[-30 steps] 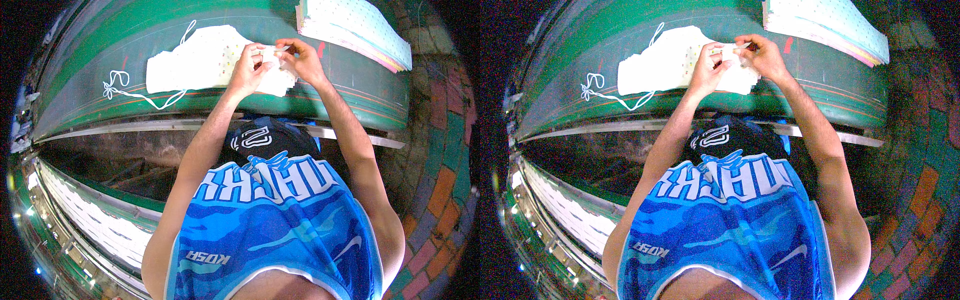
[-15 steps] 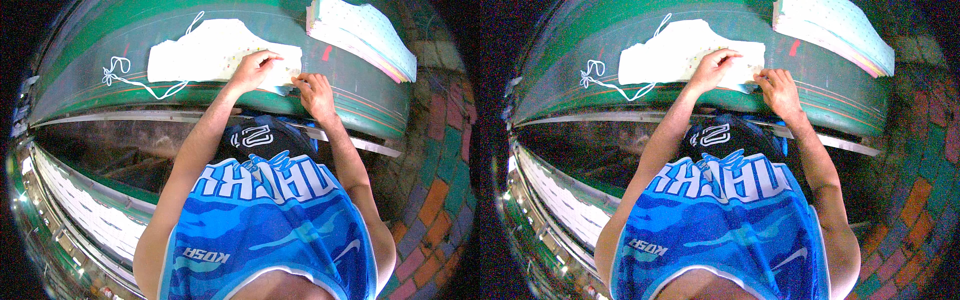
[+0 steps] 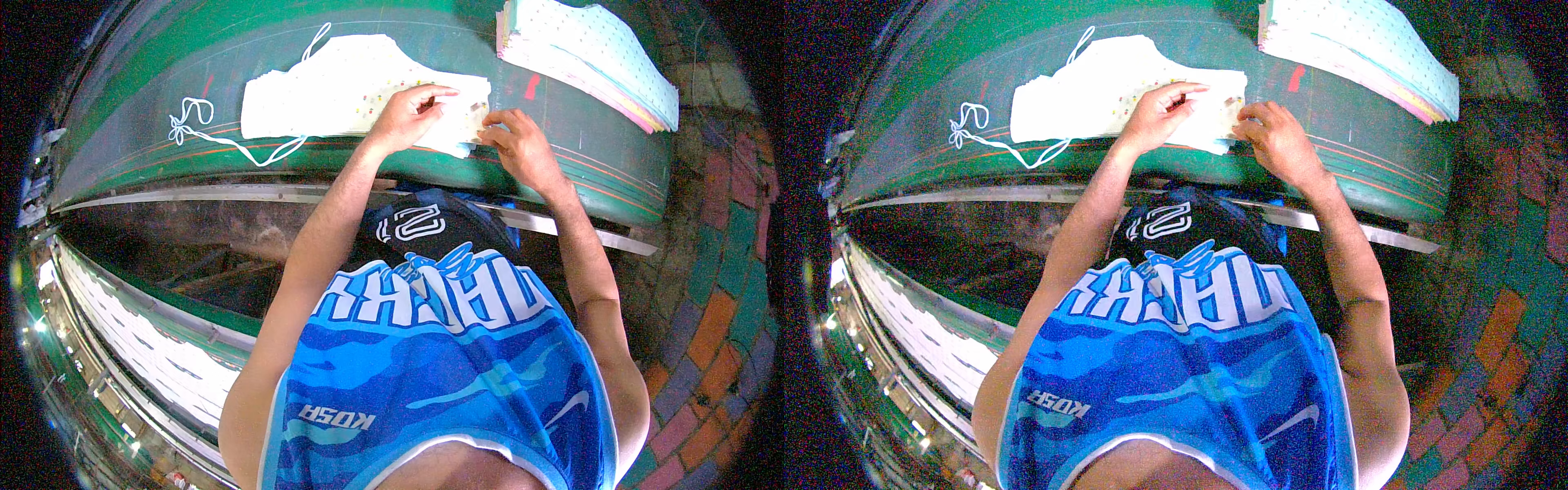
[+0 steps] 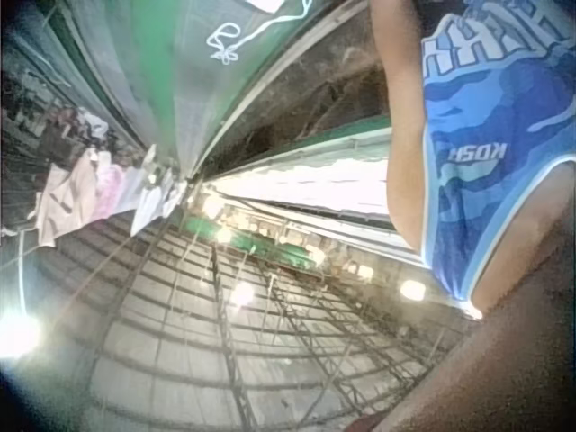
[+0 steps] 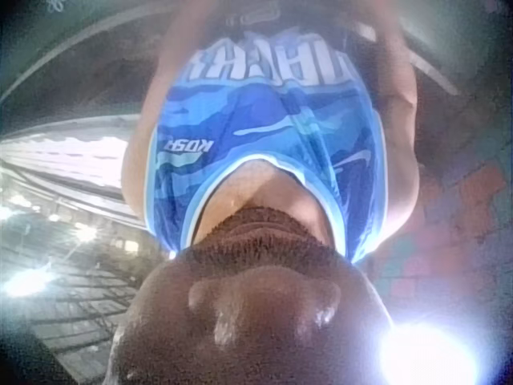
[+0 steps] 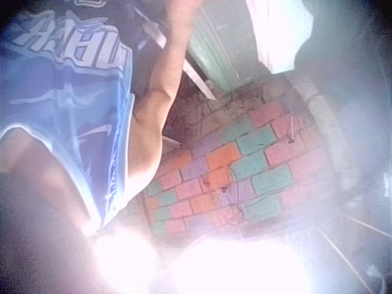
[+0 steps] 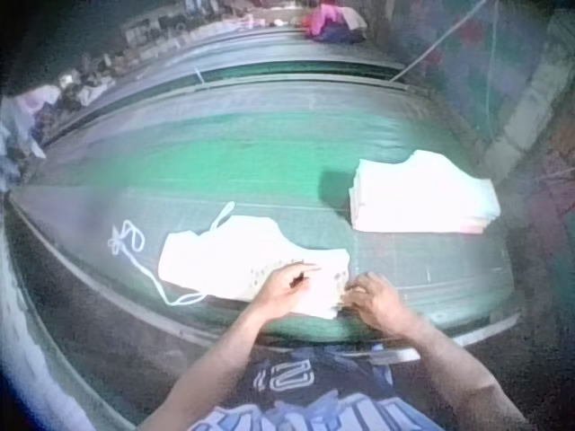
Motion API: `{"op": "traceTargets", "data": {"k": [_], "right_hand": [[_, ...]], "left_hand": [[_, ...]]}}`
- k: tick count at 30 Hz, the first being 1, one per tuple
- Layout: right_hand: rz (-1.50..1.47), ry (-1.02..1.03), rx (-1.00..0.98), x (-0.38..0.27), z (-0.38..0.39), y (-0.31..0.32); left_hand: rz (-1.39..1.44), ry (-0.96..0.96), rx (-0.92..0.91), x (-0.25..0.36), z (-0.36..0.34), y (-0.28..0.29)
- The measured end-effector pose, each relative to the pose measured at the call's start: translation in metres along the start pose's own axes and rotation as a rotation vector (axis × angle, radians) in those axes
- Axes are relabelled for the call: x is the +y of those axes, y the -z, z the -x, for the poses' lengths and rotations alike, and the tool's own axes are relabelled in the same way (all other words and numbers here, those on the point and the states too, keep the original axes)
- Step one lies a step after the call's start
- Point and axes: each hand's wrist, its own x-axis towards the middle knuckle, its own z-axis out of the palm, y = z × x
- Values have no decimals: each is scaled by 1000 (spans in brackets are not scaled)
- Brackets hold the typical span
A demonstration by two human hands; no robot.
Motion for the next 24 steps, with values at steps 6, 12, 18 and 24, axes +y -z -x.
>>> {"op": "traceTargets", "data": {"k": [6, 12, 18, 24], "right_hand": [[-80, -11, -49, -7, -15, 19], [-195, 102, -126, 5, -25, 18], [-257, -6, -164, 9, -37, 23], [-256, 4, -71, -1, -68, 21]], "left_hand": [[-15, 1, 2, -3, -1, 1], [-24, -13, -6, -8, -2, -1], [14, -61, -3, -15, -3, -1], [139, 99, -60, 0, -1, 4]]}}
